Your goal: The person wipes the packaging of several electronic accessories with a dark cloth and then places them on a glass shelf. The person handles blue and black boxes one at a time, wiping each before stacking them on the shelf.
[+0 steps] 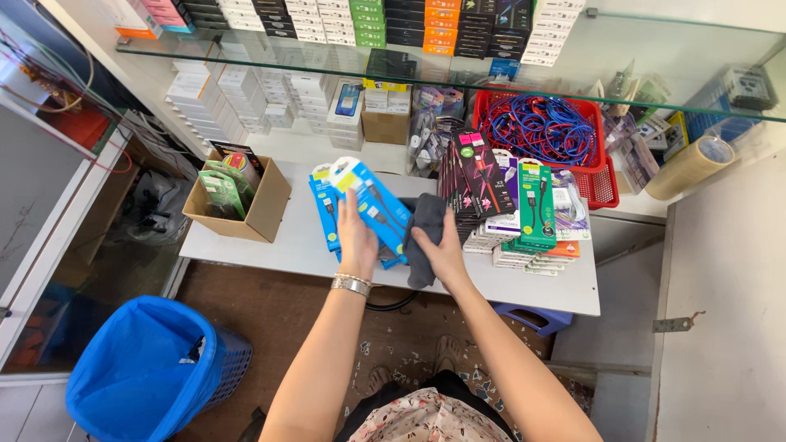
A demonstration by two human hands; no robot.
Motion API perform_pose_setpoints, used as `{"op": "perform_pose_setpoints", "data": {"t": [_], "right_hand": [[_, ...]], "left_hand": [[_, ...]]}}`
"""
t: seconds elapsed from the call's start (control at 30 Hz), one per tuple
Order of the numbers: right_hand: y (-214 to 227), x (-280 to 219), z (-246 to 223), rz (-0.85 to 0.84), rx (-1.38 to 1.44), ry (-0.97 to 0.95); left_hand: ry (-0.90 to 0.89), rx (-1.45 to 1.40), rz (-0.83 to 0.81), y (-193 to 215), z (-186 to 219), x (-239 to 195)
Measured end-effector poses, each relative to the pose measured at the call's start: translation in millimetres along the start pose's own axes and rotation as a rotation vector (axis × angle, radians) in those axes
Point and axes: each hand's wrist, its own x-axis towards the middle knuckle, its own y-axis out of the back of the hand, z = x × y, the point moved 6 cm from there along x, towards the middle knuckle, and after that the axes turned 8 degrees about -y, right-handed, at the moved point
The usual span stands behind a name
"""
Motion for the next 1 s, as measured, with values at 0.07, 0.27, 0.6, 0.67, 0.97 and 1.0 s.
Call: {"op": "perform_pose_setpoints", "data": {"t": [0.07, 0.27, 0.6, 0.67, 0.97, 1.0], "right_hand": [[-3.4, -0.2, -2.6, 0.055, 0.04, -0.025], [-10.4, 0.1, -9.2, -0.068, -0.006, 0.159], [28.9, 9.0, 1.1, 0.034, -0.075, 0.043], [30.0, 12.9, 1.6, 0.034, -0.07, 0.018], [31.4, 19.0, 9.9, -0.049, -0.154, -0.046], [32.1, 20.2, 10.8, -0.06, -0.19, -0.035]], "left_hand": [[-0.04, 0.042, -0.029, 6.2, -17.7, -3.2], [-0.081, 0.076, 0.039, 38.0, -26.1, 16.4], [-0.231, 1.002, 0.147, 78.7, 55.2, 68.2], [-0.182, 1.114, 0.183, 79.2, 51.2, 71.6], [-0.545, 1.68, 0.252, 46.9, 66.0, 46.7], [-0.72, 1.664, 0.187, 35.7, 61.5, 37.4]]}}
